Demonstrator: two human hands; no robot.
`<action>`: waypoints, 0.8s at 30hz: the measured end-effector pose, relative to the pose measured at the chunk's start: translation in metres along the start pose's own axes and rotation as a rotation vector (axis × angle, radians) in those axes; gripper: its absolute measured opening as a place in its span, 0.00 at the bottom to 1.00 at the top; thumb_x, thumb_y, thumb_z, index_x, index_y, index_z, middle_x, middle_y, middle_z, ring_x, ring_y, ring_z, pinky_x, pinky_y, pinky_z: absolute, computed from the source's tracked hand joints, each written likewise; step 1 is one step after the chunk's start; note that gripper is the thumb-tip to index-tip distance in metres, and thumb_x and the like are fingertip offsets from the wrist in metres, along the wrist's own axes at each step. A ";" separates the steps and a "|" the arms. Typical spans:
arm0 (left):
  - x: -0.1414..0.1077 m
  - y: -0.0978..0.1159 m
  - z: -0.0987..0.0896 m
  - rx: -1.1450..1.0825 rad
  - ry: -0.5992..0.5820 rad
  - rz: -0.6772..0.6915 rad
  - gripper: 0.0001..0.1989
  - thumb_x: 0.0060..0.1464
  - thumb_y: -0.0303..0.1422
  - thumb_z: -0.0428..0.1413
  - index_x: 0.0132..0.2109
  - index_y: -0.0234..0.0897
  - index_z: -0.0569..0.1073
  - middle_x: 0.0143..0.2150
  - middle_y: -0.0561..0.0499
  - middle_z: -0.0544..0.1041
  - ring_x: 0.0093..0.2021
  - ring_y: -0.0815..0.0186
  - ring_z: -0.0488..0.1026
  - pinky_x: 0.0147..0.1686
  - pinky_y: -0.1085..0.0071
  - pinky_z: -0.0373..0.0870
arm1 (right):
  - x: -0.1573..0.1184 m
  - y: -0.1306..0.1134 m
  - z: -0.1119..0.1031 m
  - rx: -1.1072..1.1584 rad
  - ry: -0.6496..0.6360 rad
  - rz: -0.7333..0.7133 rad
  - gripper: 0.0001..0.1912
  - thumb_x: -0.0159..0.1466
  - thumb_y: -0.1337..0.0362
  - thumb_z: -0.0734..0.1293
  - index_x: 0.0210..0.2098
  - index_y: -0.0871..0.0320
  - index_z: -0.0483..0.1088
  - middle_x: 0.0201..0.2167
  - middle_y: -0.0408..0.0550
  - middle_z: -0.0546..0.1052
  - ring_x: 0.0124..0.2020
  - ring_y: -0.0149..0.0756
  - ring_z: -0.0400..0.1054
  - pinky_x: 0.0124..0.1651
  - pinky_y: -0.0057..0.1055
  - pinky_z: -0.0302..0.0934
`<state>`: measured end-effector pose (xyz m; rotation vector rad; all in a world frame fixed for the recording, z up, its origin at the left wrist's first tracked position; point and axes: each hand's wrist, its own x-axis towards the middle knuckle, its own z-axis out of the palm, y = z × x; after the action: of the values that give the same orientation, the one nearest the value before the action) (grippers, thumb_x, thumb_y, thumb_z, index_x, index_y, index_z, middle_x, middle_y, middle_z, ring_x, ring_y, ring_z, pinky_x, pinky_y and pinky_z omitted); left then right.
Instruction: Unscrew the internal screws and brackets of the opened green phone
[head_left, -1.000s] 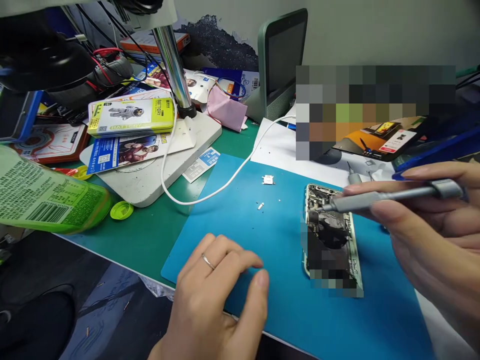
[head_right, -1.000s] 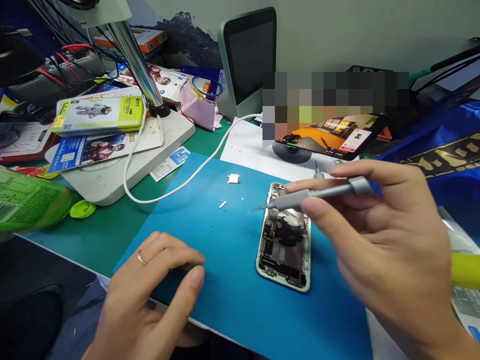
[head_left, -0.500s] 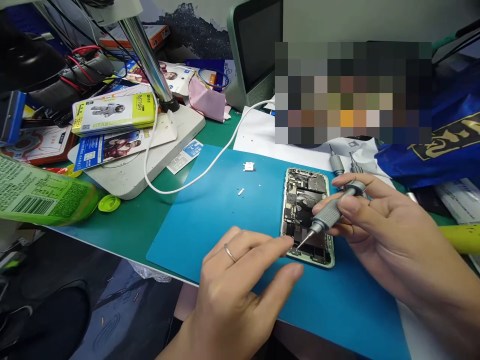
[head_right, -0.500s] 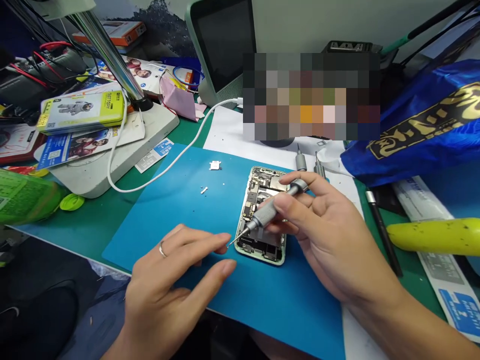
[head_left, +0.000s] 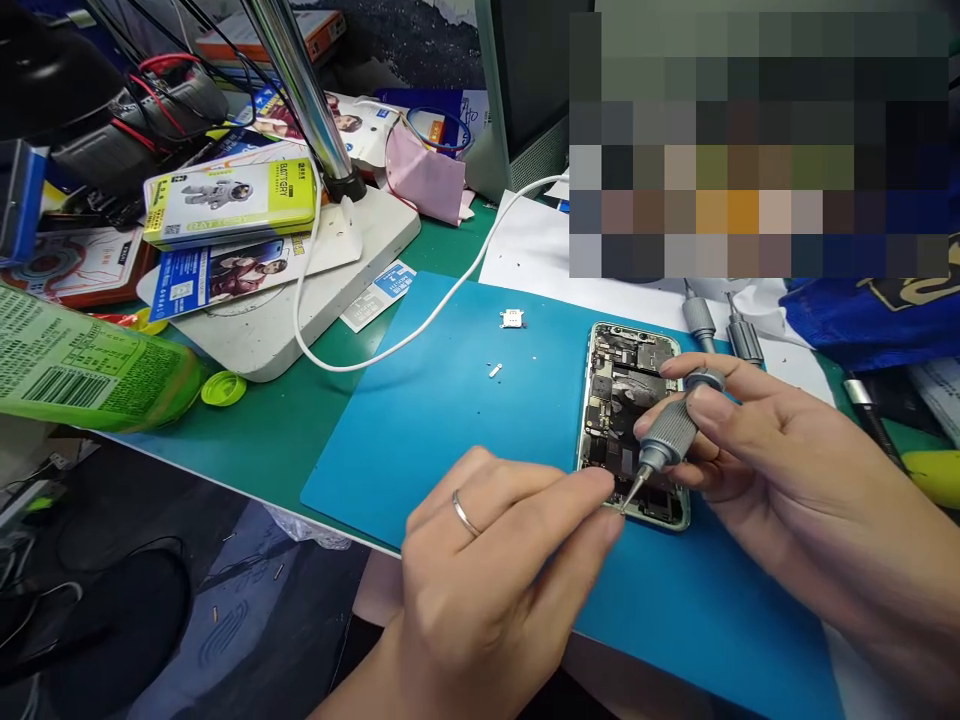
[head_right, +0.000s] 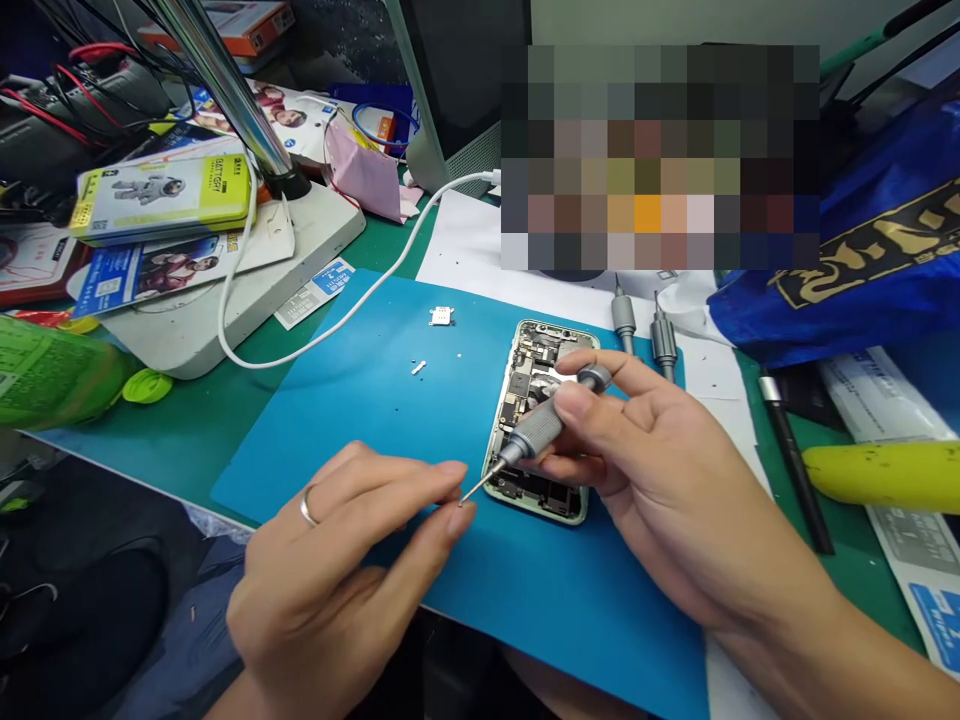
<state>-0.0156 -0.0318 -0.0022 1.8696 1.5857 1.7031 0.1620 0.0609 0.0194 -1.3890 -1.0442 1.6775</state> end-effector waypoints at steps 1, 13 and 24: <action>0.000 0.000 0.000 -0.014 0.006 0.001 0.05 0.60 0.21 0.64 0.43 0.31 0.81 0.36 0.51 0.85 0.32 0.74 0.79 0.35 0.76 0.74 | -0.001 0.000 0.000 0.006 -0.010 0.005 0.33 0.46 0.50 0.85 0.46 0.50 0.74 0.29 0.42 0.80 0.22 0.26 0.73 0.24 0.15 0.71; -0.001 0.001 0.000 -0.046 -0.009 0.004 0.05 0.60 0.20 0.64 0.42 0.31 0.81 0.35 0.52 0.85 0.32 0.74 0.80 0.33 0.76 0.74 | -0.001 0.003 0.001 0.015 -0.046 0.033 0.32 0.51 0.52 0.83 0.50 0.51 0.71 0.32 0.42 0.80 0.25 0.26 0.75 0.28 0.16 0.73; -0.002 0.000 -0.002 -0.031 0.012 -0.009 0.05 0.61 0.20 0.63 0.41 0.33 0.81 0.35 0.52 0.85 0.32 0.73 0.80 0.32 0.75 0.75 | 0.001 0.002 0.001 -0.025 -0.001 -0.049 0.33 0.50 0.50 0.84 0.49 0.51 0.71 0.30 0.44 0.82 0.25 0.28 0.76 0.29 0.17 0.73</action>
<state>-0.0167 -0.0342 -0.0032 1.8388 1.5608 1.7284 0.1611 0.0606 0.0175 -1.3672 -1.0944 1.6353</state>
